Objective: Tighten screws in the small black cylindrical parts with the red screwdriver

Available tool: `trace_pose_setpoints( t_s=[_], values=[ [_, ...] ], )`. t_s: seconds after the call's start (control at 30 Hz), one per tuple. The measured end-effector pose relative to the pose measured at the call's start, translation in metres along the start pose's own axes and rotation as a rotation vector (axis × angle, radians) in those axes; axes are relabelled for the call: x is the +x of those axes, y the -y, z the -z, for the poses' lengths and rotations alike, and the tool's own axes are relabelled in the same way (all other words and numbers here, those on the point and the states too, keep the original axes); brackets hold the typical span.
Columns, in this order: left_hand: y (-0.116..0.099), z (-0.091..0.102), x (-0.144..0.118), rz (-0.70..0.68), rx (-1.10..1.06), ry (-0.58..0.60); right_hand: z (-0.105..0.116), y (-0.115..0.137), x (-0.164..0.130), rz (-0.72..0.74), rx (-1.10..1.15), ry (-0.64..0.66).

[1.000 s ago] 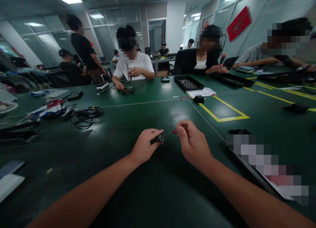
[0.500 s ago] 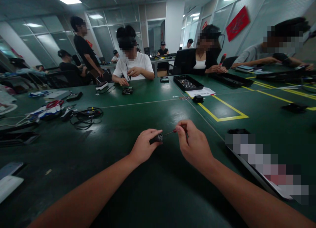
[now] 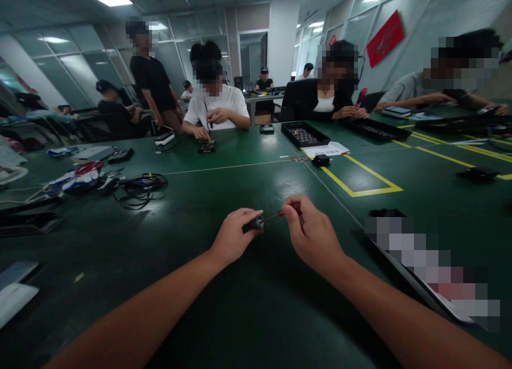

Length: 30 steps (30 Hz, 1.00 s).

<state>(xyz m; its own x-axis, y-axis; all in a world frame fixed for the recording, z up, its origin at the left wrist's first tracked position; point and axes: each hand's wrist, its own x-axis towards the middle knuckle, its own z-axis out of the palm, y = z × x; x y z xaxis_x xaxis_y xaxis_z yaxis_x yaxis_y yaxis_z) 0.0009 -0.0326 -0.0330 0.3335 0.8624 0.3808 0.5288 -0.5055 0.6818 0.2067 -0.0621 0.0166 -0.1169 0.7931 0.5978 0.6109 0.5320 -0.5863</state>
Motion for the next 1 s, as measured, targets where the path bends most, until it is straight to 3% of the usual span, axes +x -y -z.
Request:
trace_pose_setpoints(
  t_s=[0.8, 1.0],
  values=[
    [-0.0028, 0.0019, 0.0005, 0.017, 0.022, 0.008, 0.0027, 0.0034, -0.0002, 0.0, -0.014, -0.041],
    [-0.0033, 0.0018, 0.001, 0.014, 0.001, 0.02, -0.0001, 0.0024, -0.0023, 0.04, 0.022, 0.037]
  ],
)
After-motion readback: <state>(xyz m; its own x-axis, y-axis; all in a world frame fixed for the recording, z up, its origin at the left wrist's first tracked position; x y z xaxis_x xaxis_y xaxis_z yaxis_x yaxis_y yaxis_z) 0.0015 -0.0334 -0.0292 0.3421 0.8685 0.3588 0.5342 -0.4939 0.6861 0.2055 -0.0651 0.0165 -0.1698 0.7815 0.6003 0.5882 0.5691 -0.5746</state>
